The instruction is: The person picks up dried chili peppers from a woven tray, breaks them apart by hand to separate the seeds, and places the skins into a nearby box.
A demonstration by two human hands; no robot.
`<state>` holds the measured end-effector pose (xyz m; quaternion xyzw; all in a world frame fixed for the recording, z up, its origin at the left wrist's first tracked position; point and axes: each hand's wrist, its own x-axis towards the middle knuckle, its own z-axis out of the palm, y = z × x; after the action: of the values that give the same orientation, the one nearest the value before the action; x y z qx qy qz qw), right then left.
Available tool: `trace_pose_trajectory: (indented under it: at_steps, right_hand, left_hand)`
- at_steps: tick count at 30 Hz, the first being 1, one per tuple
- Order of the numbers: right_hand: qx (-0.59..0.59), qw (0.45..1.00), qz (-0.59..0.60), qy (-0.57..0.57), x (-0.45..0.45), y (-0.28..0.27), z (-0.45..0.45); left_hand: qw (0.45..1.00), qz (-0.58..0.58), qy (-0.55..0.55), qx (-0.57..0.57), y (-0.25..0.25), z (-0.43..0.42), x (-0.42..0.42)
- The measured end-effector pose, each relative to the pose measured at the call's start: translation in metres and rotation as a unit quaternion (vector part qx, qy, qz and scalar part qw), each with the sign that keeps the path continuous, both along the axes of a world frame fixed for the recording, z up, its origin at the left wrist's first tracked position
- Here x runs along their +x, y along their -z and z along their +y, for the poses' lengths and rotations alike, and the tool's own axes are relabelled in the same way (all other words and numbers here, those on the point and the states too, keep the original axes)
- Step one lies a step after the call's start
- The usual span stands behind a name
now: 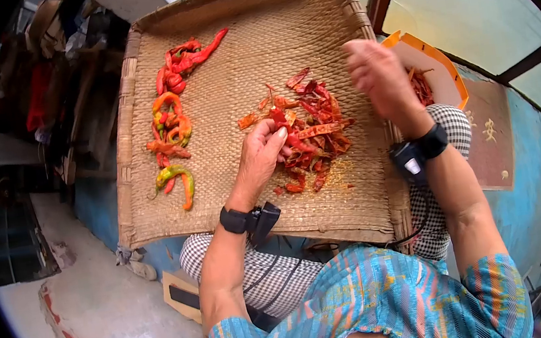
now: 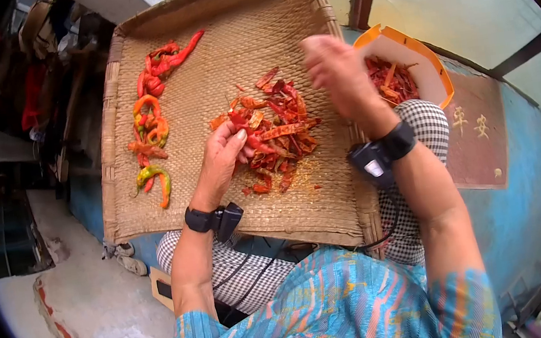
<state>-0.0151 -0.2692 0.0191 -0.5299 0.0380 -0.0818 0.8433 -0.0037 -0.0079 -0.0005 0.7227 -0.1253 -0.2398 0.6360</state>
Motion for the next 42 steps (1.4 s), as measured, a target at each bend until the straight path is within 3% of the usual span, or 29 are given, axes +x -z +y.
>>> trace_pose_trajectory:
  at_steps: [1, 3, 5, 10, 14, 17, 19, 21, 22, 25, 27, 31, 32, 34, 35, 37, 39, 41, 42]
  right_hand:
    - [-0.185, 0.981, -0.023, -0.047, -0.004, -0.003, 0.012]
    - [-0.391, 0.899, -0.115, -0.159, -0.01, -0.007, 0.036]
    - [-0.429, 0.872, -0.099, -0.214, -0.018, -0.005, 0.055]
    - [-0.306, 0.93, -0.043, -0.201, -0.016, -0.002, 0.066]
    - [-0.293, 0.936, -0.078, -0.18, -0.015, 0.009, 0.066]
    - [-0.255, 0.949, -0.025, -0.183, -0.015, 0.006, 0.057]
    - [-0.091, 0.986, 0.006, -0.138, -0.009, -0.001, 0.038]
    - [0.025, 0.999, 0.0, -0.042, -0.002, -0.011, 0.009]
    - [0.11, 0.994, 0.005, 0.008, 0.003, -0.007, -0.008]
    - [0.316, 0.94, -0.035, 0.126, 0.011, 0.0, -0.047]
    - [0.356, 0.922, -0.036, 0.146, 0.006, -0.002, -0.05]
    - [0.286, 0.956, -0.027, 0.049, 0.001, -0.008, -0.037]
    - [0.215, 0.976, -0.01, 0.028, -0.002, -0.015, -0.027]
    - [0.095, 0.995, -0.012, -0.021, -0.002, -0.014, -0.021]
    - [0.099, 0.995, -0.014, -0.018, -0.001, -0.009, -0.019]
    - [0.004, 0.998, -0.017, -0.056, 0.0, -0.006, -0.013]
    - [-0.032, 0.997, -0.016, -0.062, -0.005, -0.009, -0.006]
    - [-0.22, 0.968, -0.046, -0.112, -0.008, -0.012, 0.002]
    - [-0.301, 0.94, -0.084, -0.137, -0.006, -0.007, 0.005]
  left_hand:
    - [1.0, 0.001, 0.01, -0.002, -0.001, -0.001, -0.001]
    - [0.999, 0.001, 0.034, 0.003, -0.003, -0.002, -0.004]
    - [0.999, -0.019, 0.035, -0.001, -0.006, -0.004, -0.007]
    - [0.999, -0.031, 0.031, 0.008, -0.01, -0.001, -0.007]
    - [0.993, -0.089, 0.052, 0.05, -0.006, 0.0, -0.007]
    - [0.996, -0.07, 0.042, 0.017, -0.004, 0.0, -0.011]
    - [0.998, -0.056, 0.025, -0.006, -0.011, -0.005, -0.013]
    - [0.971, -0.232, 0.02, 0.05, -0.014, -0.008, -0.014]
    - [0.971, -0.233, 0.018, 0.056, -0.016, -0.009, -0.014]
    - [0.856, -0.466, 0.123, 0.19, -0.019, -0.02, -0.01]
    - [0.832, -0.485, 0.15, 0.224, -0.017, -0.032, -0.015]
    - [0.769, -0.504, 0.21, 0.333, -0.011, -0.056, -0.019]
    - [0.751, -0.538, 0.195, 0.331, -0.008, -0.059, -0.018]
    - [0.752, -0.504, 0.215, 0.366, -0.004, -0.06, -0.011]
    - [0.755, -0.467, 0.231, 0.398, -0.003, -0.059, -0.009]
    - [0.758, -0.497, 0.192, 0.378, -0.011, -0.046, -0.007]
    - [0.882, -0.388, 0.078, 0.256, -0.017, -0.031, -0.002]
    - [0.907, -0.339, 0.025, 0.25, -0.024, -0.023, -0.003]
    - [0.973, -0.198, -0.029, 0.111, -0.024, -0.02, -0.002]
